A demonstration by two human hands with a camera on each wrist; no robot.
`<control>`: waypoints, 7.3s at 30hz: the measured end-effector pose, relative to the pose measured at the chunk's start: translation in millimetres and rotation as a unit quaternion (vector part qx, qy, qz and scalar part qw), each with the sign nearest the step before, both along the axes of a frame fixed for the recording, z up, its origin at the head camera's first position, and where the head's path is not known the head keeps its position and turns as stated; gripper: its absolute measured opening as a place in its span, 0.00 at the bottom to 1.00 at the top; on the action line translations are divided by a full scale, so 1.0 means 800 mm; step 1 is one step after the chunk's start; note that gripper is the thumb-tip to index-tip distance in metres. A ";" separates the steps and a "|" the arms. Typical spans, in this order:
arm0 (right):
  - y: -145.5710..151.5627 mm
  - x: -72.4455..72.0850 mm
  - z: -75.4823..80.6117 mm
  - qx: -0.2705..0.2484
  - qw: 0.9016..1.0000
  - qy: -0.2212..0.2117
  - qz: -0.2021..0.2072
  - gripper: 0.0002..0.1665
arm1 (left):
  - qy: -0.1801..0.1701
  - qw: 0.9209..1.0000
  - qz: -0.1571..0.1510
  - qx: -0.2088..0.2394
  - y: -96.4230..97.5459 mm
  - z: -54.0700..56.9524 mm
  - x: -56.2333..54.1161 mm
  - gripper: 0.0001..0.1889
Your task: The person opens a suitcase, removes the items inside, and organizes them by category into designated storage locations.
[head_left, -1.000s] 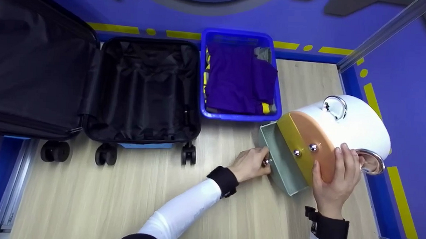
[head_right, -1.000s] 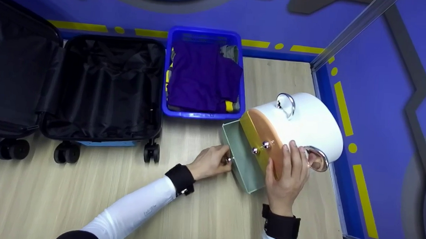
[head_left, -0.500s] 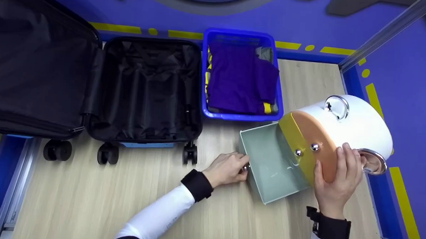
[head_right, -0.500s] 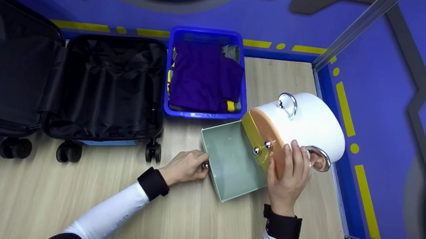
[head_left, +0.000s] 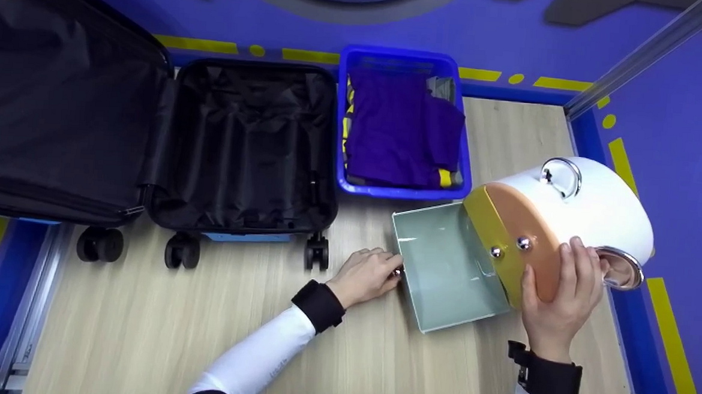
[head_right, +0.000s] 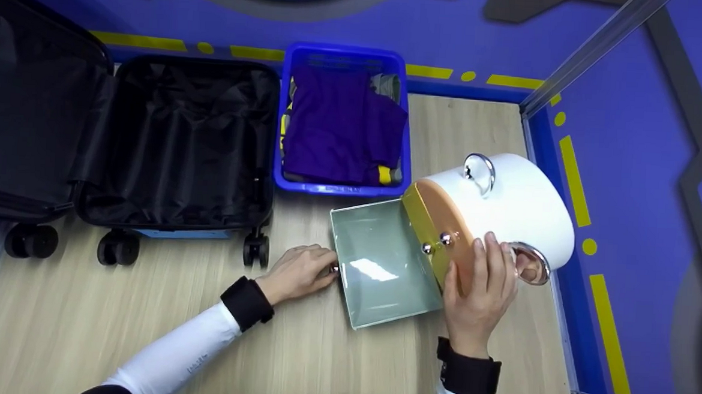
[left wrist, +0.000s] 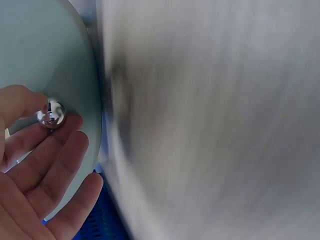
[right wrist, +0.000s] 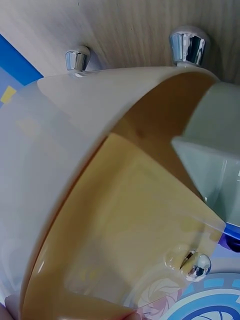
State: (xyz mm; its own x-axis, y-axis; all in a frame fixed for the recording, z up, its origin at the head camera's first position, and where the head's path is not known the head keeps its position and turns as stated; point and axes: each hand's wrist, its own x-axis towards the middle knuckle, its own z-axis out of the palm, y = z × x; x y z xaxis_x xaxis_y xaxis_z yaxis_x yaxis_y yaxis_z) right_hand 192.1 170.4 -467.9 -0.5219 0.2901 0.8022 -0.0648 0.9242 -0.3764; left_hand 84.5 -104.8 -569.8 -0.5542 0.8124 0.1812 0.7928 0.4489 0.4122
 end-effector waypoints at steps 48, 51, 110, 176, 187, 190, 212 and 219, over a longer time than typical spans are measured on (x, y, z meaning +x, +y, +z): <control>0.002 -0.001 -0.002 -0.001 1.000 -0.003 0.005 0.30 | -0.171 0.914 0.116 -0.350 -0.087 0.092 -0.246 0.47; 0.001 -0.002 -0.001 0.000 1.000 -0.004 0.006 0.30 | -0.159 0.914 0.118 -0.355 -0.085 0.084 -0.244 0.44; 0.008 0.003 -0.007 -0.006 1.000 -0.016 -0.001 0.31 | -0.124 0.972 -0.111 -0.165 0.121 0.081 -0.050 0.16; 0.001 -0.001 -0.002 -0.003 1.000 0.002 -0.003 0.30 | -0.405 0.887 0.178 0.129 0.003 -0.010 0.049 0.20; 0.001 0.000 0.000 -0.004 1.000 0.000 -0.003 0.29 | -0.384 0.895 0.161 0.162 0.033 -0.003 0.056 0.08; 0.000 0.000 0.001 -0.004 1.000 0.000 -0.001 0.30 | -0.382 0.896 0.149 0.167 0.042 0.004 0.052 0.08; 0.000 0.000 0.000 -0.001 1.000 0.001 -0.001 0.30 | -0.390 0.903 0.136 0.117 0.125 0.008 0.025 0.10; 0.003 0.001 -0.002 -0.002 1.000 -0.003 0.000 0.30 | -0.393 0.904 0.137 0.103 0.151 0.009 0.018 0.10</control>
